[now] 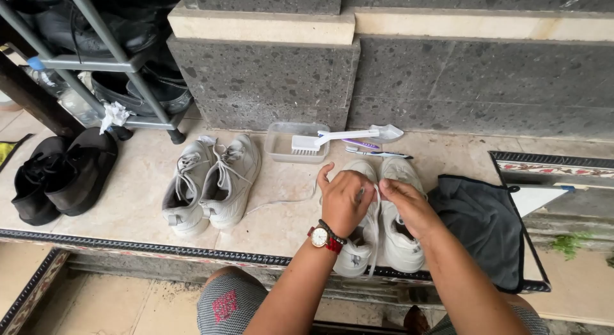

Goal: Lacing up a pair of white sneakers and then wiping them with a sponge as a finishing step.

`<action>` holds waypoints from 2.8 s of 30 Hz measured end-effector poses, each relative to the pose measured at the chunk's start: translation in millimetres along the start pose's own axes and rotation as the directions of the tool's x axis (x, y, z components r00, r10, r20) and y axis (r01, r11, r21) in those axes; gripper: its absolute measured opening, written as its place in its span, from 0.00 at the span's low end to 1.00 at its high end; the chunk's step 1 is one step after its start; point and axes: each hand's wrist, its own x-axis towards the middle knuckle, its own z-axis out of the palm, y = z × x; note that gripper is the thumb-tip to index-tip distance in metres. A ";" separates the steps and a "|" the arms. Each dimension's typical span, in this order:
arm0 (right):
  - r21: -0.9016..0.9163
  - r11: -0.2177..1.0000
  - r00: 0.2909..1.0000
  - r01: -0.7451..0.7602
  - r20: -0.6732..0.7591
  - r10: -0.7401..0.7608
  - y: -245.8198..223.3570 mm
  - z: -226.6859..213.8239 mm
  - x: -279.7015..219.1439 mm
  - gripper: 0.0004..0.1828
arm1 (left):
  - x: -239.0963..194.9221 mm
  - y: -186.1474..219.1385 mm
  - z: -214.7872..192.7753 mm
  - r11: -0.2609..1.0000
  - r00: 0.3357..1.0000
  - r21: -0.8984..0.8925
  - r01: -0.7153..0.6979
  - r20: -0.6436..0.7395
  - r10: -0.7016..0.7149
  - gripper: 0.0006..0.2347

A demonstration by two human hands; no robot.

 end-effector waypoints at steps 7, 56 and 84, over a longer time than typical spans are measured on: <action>0.124 0.992 0.996 -0.032 0.087 0.021 -62.3 27.8 -24.9 0.05 | -0.2 -1.4 -5.8 0.998 0.999 -0.047 0.044 -0.010 -0.045 0.10; 0.476 0.860 0.981 0.183 -0.139 -0.132 -120.8 -11.8 -31.3 0.17 | -35.6 -59.7 -22.4 0.327 0.414 -0.489 0.809 0.077 -0.907 0.06; -0.501 0.865 0.993 -0.021 0.087 0.074 -33.9 29.9 -8.3 0.52 | -32.1 -17.7 12.7 0.492 0.476 -0.001 0.871 0.254 -0.842 0.14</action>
